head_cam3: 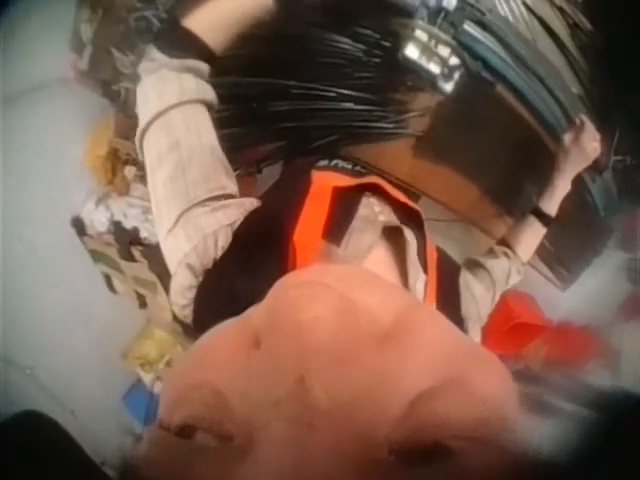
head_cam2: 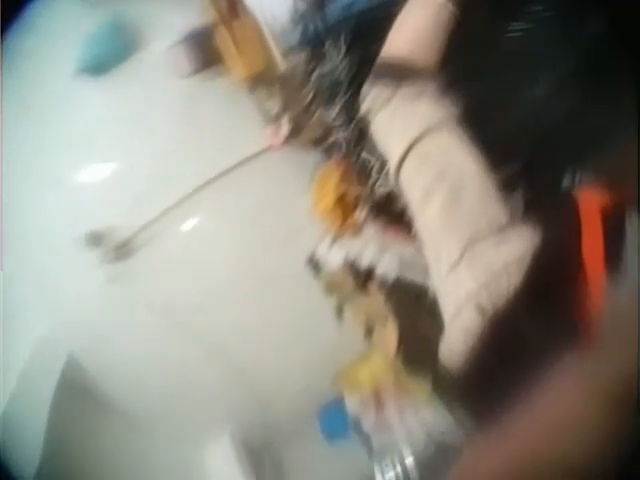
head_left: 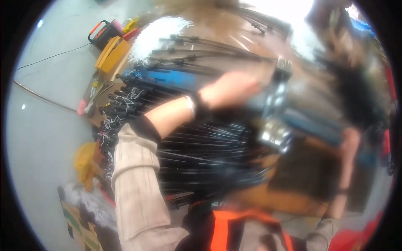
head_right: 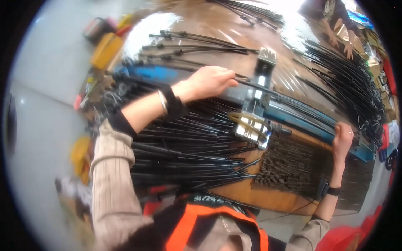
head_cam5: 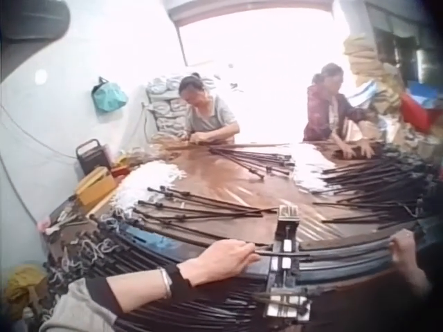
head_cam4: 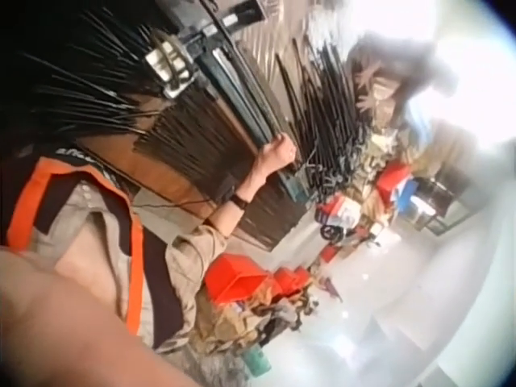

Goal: Assembling bundles of black bristles into a mechanical fixture on a workbench.

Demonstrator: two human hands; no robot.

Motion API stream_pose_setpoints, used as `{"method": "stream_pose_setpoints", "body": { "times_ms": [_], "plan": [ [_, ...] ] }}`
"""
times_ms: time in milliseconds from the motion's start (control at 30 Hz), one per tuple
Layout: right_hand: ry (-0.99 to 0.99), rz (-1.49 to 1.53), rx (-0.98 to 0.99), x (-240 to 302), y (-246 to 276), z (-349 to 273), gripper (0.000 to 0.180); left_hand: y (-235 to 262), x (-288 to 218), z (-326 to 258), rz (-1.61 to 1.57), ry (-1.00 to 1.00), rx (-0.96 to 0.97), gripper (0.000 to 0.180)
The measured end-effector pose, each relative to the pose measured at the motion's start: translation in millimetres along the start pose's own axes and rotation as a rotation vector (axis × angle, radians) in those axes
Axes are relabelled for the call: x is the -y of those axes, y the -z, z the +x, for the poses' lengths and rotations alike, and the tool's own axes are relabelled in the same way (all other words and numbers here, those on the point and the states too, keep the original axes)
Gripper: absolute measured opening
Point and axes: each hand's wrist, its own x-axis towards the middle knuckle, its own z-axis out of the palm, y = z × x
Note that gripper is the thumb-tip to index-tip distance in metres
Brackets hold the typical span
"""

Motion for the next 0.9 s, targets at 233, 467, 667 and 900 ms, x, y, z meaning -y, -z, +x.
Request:
{"method": "stream_pose_setpoints", "body": {
  "times_ms": [233, 467, 667, 900],
  "plan": [
    [0.016, -0.031, -0.099, 8.2, -13.1, -0.4, 0.006, -12.4, -2.4, -2.1, -0.069, 0.076, -0.021, 0.024],
    [-0.038, 0.023, -0.009, 13.6, -6.6, -1.9, 0.013, -21.4, -6.1, -0.8, -0.109, 0.054, -0.129, 0.022],
    [0.257, -0.068, -0.106, 127.4, 11.1, 13.7, 0.030, -23.3, 1.4, -3.7, 0.003, 0.097, -0.028, 0.019],
    [0.183, 0.184, -0.055, 159.1, 5.9, -18.1, 0.025, -20.7, -2.6, 6.3, 0.016, 0.213, 0.048, 0.009]
  ]
}}
